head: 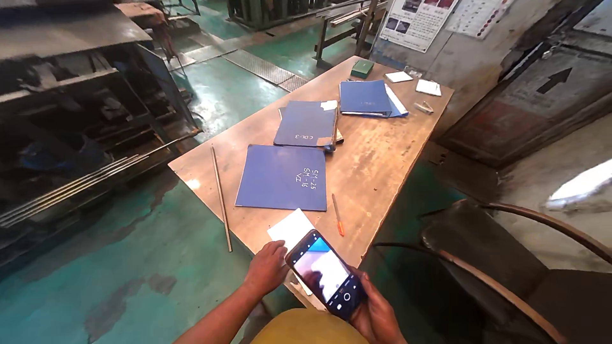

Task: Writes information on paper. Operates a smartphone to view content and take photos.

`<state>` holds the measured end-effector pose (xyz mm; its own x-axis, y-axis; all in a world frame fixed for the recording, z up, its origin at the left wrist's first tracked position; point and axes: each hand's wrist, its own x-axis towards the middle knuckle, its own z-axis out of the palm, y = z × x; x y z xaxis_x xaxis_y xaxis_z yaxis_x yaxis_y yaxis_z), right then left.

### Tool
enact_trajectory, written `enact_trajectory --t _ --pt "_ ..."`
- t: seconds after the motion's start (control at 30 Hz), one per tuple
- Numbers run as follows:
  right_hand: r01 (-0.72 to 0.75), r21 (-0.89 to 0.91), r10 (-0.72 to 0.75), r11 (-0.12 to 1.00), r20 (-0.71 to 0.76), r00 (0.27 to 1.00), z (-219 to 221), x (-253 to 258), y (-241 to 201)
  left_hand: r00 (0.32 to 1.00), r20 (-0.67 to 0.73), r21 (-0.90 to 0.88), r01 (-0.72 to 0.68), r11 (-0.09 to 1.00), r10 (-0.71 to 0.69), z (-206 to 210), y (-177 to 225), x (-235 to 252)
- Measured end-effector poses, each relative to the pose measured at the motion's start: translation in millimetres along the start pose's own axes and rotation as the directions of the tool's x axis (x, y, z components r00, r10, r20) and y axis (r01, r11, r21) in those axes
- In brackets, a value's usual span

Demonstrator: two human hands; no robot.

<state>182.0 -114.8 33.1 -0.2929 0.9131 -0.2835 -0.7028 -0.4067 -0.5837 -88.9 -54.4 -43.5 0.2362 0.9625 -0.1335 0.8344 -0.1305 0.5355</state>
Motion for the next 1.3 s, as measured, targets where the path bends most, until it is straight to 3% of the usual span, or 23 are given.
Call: enact_trajectory --t 0.17,0.33,0.5,0.63,0.83,0.93,1.1,1.3 --pt "-0.001 0.052 0.0 0.999 0.019 1.0 11 -11 22 0.959 0.053 0.006 -0.278 0.961 0.277 -16 -27 4" --pt "0.168 0.041 -0.165 0.985 -0.065 0.984 48 -16 71 0.898 0.11 -0.023 -0.426 0.904 0.426 -30 -62 8" --pt "0.252 0.099 -0.21 0.963 -0.313 0.926 78 -33 107 0.818 0.194 0.039 -0.558 0.829 0.541 -47 -61 7" --pt "0.297 0.098 -0.232 0.95 -0.418 0.878 100 -43 98 0.752 0.134 0.115 -0.659 0.744 0.645 -25 -77 13" --pt "0.206 -0.127 -0.242 0.97 -0.526 0.815 122 -44 61 0.758 0.125 0.155 -0.652 0.742 0.64 -14 -76 7" --pt "0.174 -0.118 -0.209 0.978 -0.625 0.752 122 -36 63 0.759 0.203 0.169 -0.649 0.742 0.618 -5 -72 -2" --pt "0.139 -0.066 -0.14 0.988 -0.762 0.632 105 -23 79 0.725 0.18 0.164 -0.688 0.707 0.664 9 -65 -15" --pt "0.089 -0.054 -0.097 0.995 -0.788 0.607 99 -31 76 0.703 0.092 0.207 -0.706 0.677 0.705 14 -68 -16"
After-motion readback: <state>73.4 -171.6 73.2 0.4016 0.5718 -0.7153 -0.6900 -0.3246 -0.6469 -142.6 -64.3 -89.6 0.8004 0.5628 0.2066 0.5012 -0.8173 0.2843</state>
